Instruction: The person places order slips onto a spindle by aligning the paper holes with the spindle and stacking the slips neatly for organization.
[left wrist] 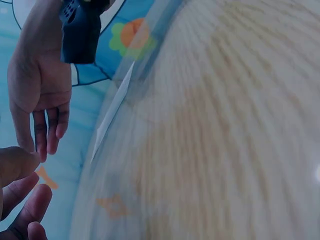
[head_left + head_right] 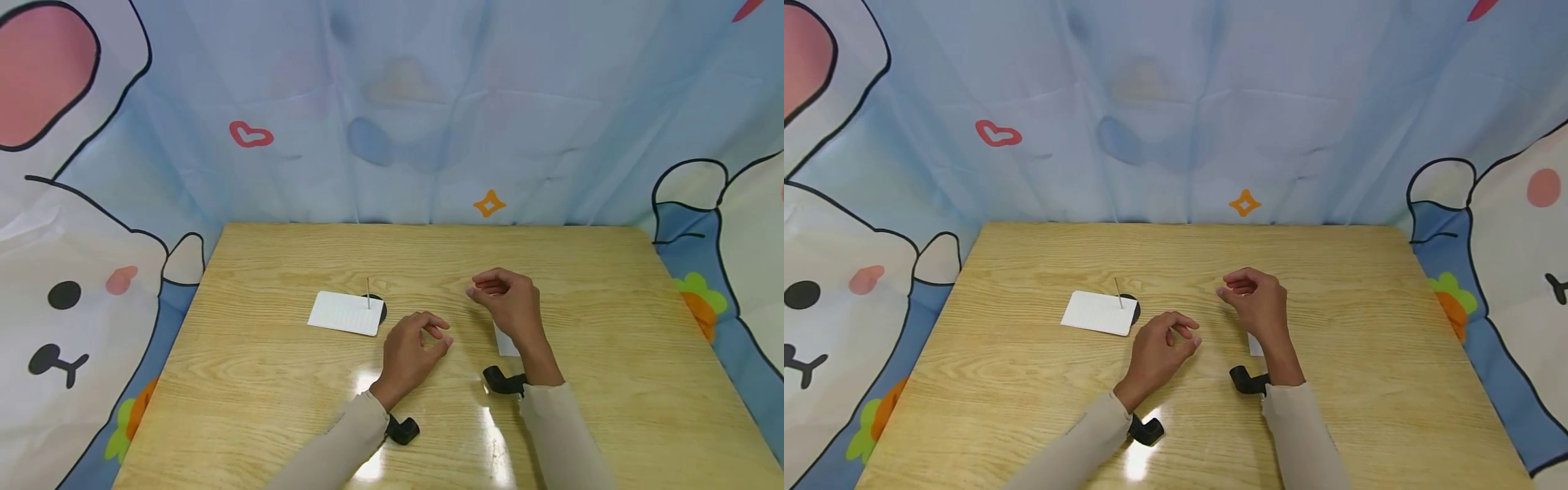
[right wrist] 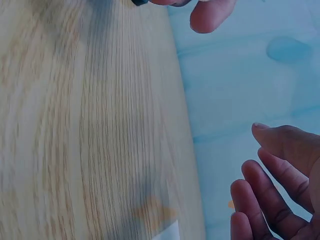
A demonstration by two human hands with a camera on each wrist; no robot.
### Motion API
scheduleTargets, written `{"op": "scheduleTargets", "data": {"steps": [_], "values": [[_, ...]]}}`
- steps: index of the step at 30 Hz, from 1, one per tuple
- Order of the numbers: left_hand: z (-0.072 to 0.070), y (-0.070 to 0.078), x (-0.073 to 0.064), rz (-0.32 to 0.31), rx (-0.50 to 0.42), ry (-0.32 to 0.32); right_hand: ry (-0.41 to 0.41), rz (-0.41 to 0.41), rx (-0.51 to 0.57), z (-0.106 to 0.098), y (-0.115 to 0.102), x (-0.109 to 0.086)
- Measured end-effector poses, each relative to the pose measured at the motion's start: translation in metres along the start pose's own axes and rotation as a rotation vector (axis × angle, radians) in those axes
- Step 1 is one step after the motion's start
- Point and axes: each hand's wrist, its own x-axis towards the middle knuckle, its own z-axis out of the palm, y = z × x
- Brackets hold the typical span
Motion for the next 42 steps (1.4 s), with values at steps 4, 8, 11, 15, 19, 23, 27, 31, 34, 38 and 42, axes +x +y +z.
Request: {"op": "scheduleTargets", "data": {"steps": [4, 8, 11, 15, 19, 23, 27, 31, 34, 38, 42], "values": [[0.012, 0.006, -0.001, 0.004, 0.014, 0.008, 0.002, 0.006, -0.028, -0.004, 0.006, 0.002], [0.024, 0.011, -0.002, 0.004, 0.024, -0.001, 0.005, 0.01, -0.055, -0.009, 0.013, 0.004], [0.032, 0.015, -0.002, 0.006, 0.038, -0.021, 0.006, 0.019, -0.071, -0.013, 0.018, 0.005], [0.04, 0.02, 0.0, 0.004, 0.06, -0.045, -0.005, 0.032, -0.085, -0.019, 0.024, 0.005], [0.047, 0.024, 0.002, -0.008, 0.071, -0.051, -0.035, 0.037, -0.095, -0.024, 0.027, 0.004], [0.053, 0.026, 0.003, -0.023, 0.075, -0.056, -0.067, 0.032, -0.112, -0.029, 0.03, 0.004], [0.056, 0.027, 0.004, -0.032, 0.071, -0.064, -0.085, 0.044, -0.142, -0.032, 0.034, 0.005], [0.06, 0.028, 0.006, -0.036, 0.072, -0.08, -0.103, 0.075, -0.167, -0.034, 0.038, 0.007], [0.063, 0.028, 0.007, -0.036, 0.085, -0.083, -0.124, 0.098, -0.187, -0.035, 0.04, 0.009], [0.065, 0.03, 0.009, -0.04, 0.099, -0.082, -0.144, 0.114, -0.208, -0.034, 0.043, 0.011], [0.066, 0.032, 0.01, -0.052, 0.112, -0.085, -0.149, 0.118, -0.217, -0.034, 0.046, 0.013]]}}
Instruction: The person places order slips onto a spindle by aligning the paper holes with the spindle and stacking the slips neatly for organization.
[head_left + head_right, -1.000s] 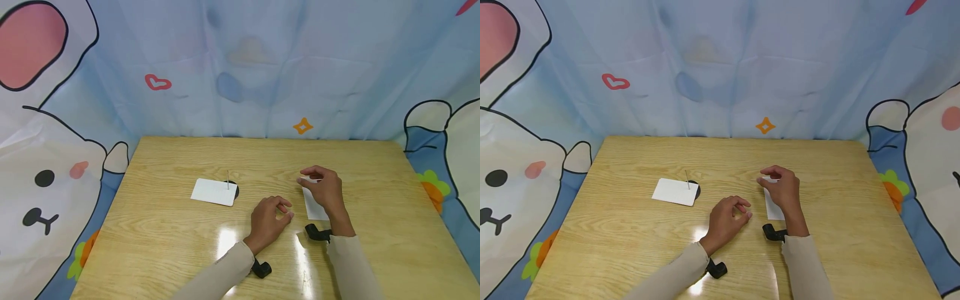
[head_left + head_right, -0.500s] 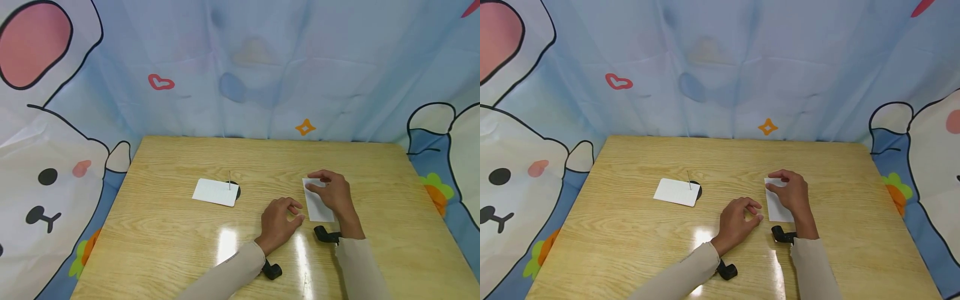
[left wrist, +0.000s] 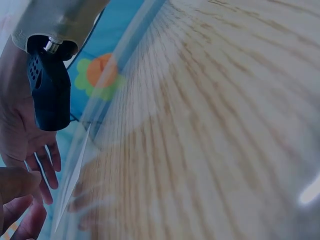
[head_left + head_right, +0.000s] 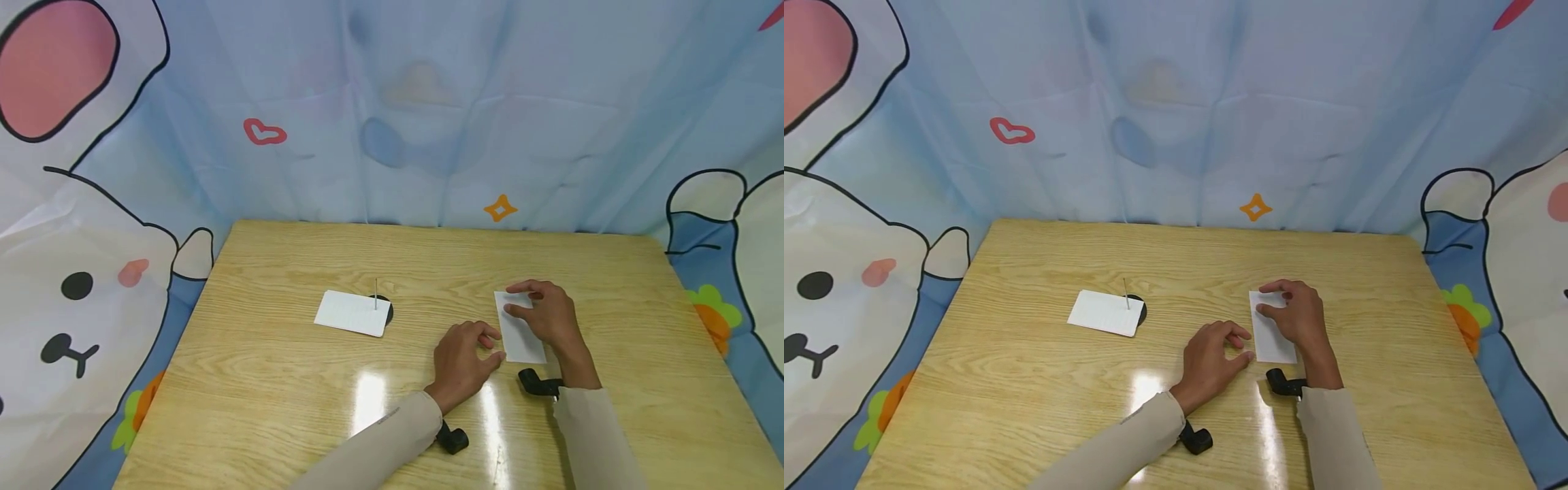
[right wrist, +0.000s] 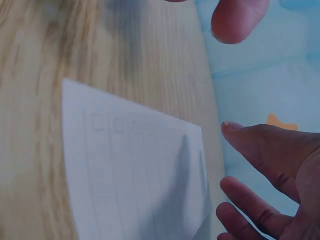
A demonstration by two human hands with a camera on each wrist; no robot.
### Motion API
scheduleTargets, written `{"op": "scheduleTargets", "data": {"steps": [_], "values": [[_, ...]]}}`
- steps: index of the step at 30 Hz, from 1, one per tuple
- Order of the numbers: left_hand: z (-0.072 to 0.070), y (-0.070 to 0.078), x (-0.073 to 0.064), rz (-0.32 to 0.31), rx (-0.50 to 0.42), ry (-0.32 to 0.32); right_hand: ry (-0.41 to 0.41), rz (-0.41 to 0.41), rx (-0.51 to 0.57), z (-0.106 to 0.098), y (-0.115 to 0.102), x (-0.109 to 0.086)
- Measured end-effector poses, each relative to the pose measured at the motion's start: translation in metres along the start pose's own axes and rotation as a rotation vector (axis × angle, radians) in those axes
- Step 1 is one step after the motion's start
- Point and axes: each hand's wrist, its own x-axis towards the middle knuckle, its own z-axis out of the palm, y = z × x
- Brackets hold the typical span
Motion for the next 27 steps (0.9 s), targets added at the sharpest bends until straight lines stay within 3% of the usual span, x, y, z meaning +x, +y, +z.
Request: {"op": "scheduleTargets", "data": {"steps": [27], "values": [[0.016, 0.006, 0.008, -0.014, 0.061, -0.031, 0.08, -0.099, -0.074, 0.006, 0.011, 0.003]]}}
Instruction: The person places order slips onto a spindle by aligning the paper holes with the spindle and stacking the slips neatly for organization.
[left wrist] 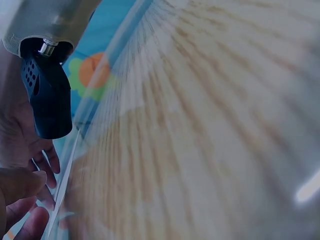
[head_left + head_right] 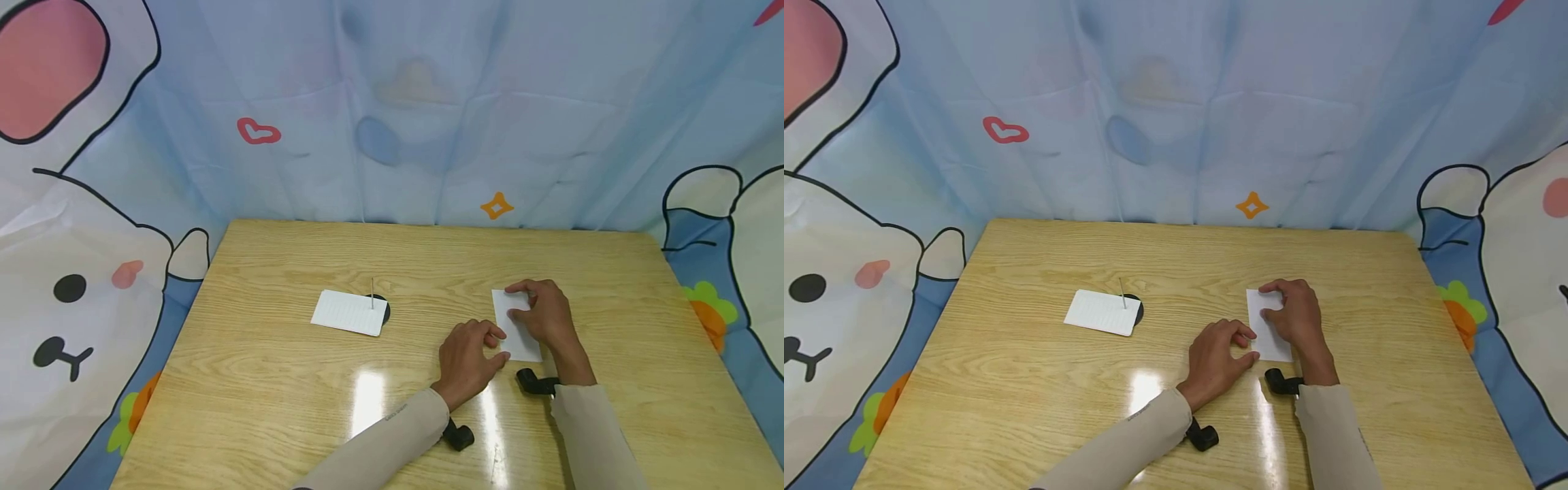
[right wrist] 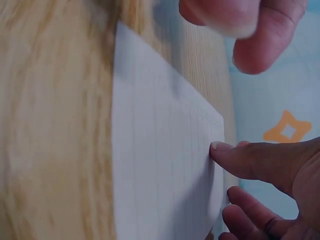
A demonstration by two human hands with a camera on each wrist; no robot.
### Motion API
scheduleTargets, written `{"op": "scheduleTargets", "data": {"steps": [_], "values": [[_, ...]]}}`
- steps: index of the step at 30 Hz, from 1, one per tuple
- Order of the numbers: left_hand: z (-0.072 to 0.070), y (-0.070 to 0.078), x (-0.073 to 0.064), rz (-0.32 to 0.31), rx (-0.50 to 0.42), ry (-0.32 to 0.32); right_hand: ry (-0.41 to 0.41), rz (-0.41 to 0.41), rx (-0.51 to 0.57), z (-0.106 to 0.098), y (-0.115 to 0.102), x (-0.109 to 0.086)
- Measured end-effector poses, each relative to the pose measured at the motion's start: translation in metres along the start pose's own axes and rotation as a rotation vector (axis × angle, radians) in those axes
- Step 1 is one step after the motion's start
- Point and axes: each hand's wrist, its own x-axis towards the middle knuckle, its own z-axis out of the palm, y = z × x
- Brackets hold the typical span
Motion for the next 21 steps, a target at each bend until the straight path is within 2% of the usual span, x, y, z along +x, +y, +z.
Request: {"op": "scheduleTargets", "data": {"steps": [11, 16, 21], "values": [[-0.0008, -0.0028, 0.0039, 0.007, 0.068, 0.025, -0.01, -0.019, 0.018, -0.0035, 0.0021, 0.0014], [-0.0004, -0.004, 0.0059, 0.014, 0.113, 0.015, 0.005, -0.029, -0.012, -0.0045, 0.005, 0.0007], [-0.0007, -0.0036, 0.0068, 0.021, 0.141, 0.002, -0.028, -0.018, 0.014, -0.0067, 0.0055, -0.0003]]}}
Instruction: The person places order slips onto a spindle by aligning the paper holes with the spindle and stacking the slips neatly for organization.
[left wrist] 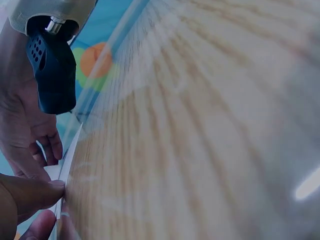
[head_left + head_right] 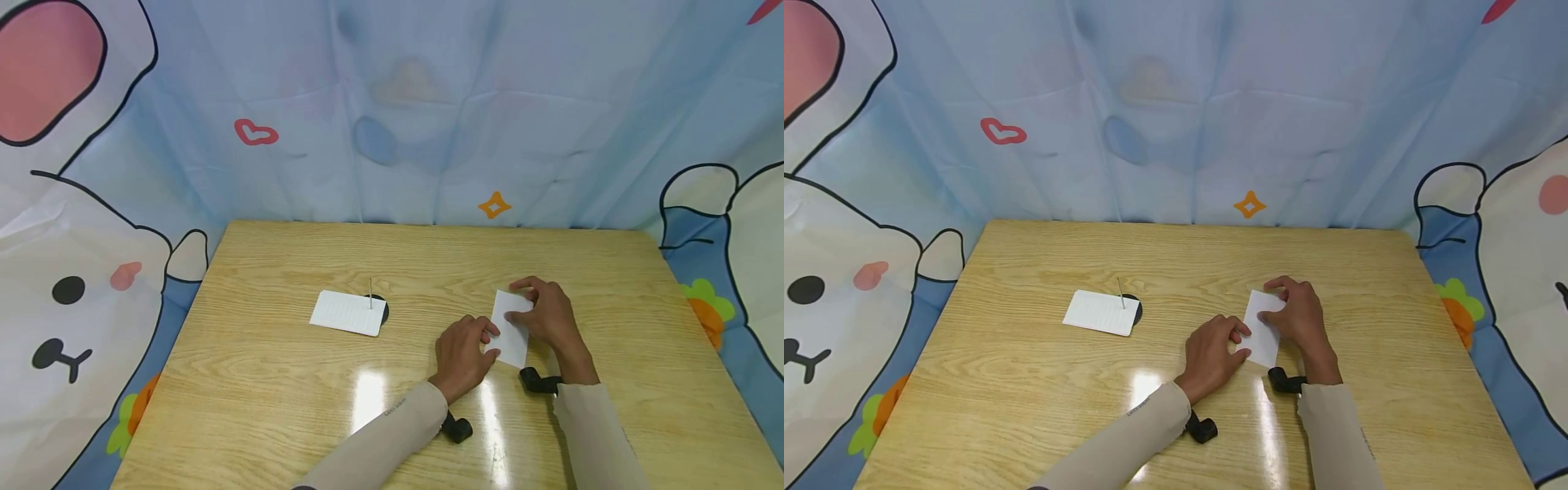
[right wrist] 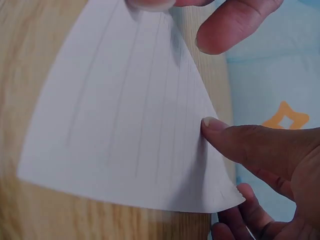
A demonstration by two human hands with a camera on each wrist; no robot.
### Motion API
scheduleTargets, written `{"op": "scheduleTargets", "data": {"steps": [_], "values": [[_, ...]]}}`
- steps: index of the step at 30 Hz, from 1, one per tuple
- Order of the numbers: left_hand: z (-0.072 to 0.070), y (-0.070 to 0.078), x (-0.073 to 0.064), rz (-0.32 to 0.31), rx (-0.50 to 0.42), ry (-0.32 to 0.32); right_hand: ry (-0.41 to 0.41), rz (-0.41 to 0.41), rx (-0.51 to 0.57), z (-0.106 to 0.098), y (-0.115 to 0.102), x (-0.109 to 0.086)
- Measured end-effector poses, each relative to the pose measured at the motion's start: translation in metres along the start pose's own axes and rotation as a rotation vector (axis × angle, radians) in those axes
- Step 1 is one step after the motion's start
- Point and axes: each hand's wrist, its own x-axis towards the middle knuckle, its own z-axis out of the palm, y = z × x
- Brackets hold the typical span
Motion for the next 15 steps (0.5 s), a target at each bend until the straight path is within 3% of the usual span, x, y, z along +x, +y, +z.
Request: {"op": "scheduleTargets", "data": {"steps": [15], "values": [[-0.005, -0.005, -0.001, 0.022, -0.051, -0.046, -0.091, 0.029, -0.024, -0.018, -0.004, -0.004]]}}
